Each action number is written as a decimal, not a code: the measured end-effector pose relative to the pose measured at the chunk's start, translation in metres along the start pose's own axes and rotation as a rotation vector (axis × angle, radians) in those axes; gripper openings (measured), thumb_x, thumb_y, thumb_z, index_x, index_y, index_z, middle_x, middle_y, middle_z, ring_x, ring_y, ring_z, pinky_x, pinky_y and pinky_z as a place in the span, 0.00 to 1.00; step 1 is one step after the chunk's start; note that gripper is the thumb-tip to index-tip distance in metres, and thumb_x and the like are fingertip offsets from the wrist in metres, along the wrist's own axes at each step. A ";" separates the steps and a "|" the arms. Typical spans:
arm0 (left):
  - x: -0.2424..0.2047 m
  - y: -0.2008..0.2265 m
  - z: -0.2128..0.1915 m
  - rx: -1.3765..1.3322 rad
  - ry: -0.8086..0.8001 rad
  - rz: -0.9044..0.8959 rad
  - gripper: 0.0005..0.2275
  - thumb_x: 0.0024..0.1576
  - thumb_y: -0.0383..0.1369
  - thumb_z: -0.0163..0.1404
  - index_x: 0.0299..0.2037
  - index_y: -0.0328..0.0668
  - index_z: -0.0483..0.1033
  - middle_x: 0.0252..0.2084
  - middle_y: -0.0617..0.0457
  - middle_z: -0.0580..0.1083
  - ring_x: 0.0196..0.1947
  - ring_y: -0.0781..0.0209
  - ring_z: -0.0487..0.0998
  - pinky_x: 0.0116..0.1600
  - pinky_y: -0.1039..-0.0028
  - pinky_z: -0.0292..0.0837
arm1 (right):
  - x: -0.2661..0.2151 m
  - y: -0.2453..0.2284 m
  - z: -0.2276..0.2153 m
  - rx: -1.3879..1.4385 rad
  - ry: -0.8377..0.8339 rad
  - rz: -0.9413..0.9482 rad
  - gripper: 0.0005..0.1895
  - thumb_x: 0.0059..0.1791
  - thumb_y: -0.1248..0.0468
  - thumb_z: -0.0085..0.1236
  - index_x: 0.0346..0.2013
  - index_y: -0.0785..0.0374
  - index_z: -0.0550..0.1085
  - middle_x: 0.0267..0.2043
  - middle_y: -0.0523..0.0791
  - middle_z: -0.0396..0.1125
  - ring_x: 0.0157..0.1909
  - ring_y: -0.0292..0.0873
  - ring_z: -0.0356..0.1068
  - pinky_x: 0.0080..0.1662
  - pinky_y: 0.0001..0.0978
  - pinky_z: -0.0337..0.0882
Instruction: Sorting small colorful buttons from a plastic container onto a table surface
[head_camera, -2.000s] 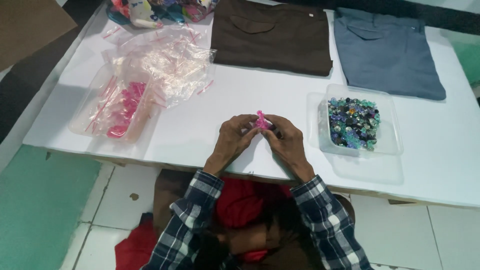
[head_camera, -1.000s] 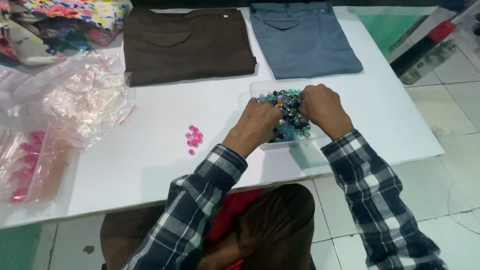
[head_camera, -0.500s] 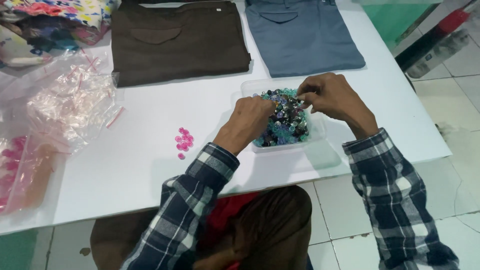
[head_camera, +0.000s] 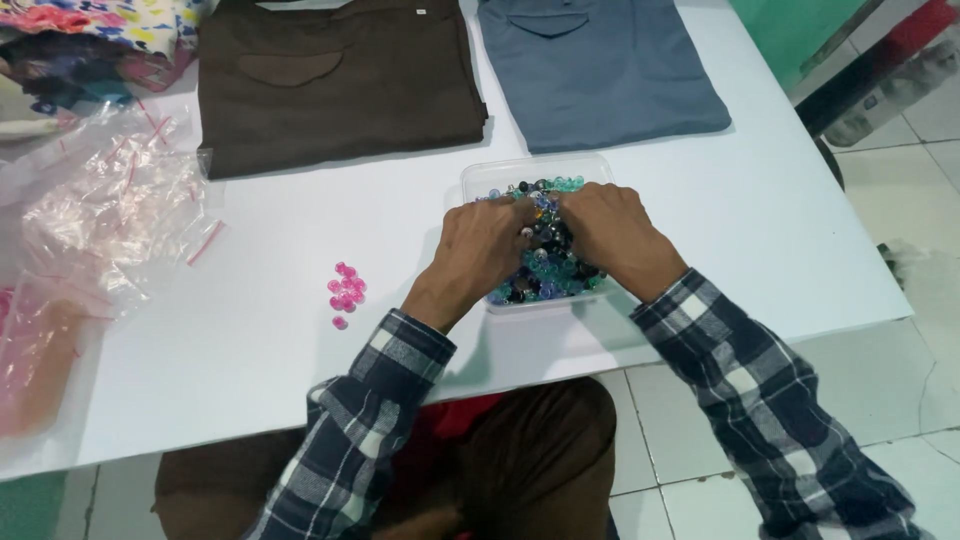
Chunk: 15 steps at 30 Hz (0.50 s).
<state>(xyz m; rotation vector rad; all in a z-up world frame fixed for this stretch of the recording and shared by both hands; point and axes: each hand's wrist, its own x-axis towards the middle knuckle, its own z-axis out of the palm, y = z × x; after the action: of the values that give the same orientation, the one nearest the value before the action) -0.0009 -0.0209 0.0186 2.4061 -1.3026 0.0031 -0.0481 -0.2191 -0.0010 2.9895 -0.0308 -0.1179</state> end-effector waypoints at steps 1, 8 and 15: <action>0.002 -0.001 0.005 -0.001 -0.004 0.003 0.11 0.55 0.30 0.56 0.47 0.38 0.80 0.36 0.45 0.80 0.35 0.41 0.84 0.41 0.56 0.81 | -0.004 -0.001 -0.009 0.002 -0.002 0.004 0.12 0.40 0.65 0.66 0.37 0.62 0.81 0.27 0.50 0.74 0.33 0.56 0.78 0.37 0.50 0.80; 0.003 -0.009 0.016 0.036 -0.063 -0.008 0.11 0.57 0.33 0.53 0.49 0.45 0.76 0.41 0.51 0.79 0.38 0.46 0.83 0.45 0.57 0.79 | -0.024 -0.007 -0.077 0.573 -0.090 0.041 0.12 0.47 0.70 0.54 0.42 0.68 0.80 0.38 0.61 0.76 0.39 0.66 0.77 0.40 0.55 0.78; 0.002 -0.009 0.020 0.043 -0.048 -0.050 0.11 0.61 0.32 0.47 0.53 0.50 0.75 0.41 0.51 0.79 0.37 0.50 0.83 0.49 0.60 0.77 | -0.031 -0.006 -0.102 0.890 -0.095 0.080 0.10 0.49 0.68 0.57 0.43 0.67 0.80 0.39 0.59 0.76 0.38 0.53 0.78 0.39 0.42 0.80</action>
<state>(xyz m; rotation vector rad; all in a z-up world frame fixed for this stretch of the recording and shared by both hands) 0.0037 -0.0247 -0.0026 2.4889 -1.2754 -0.0413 -0.0713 -0.1974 0.1013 3.8559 -0.2838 -0.3070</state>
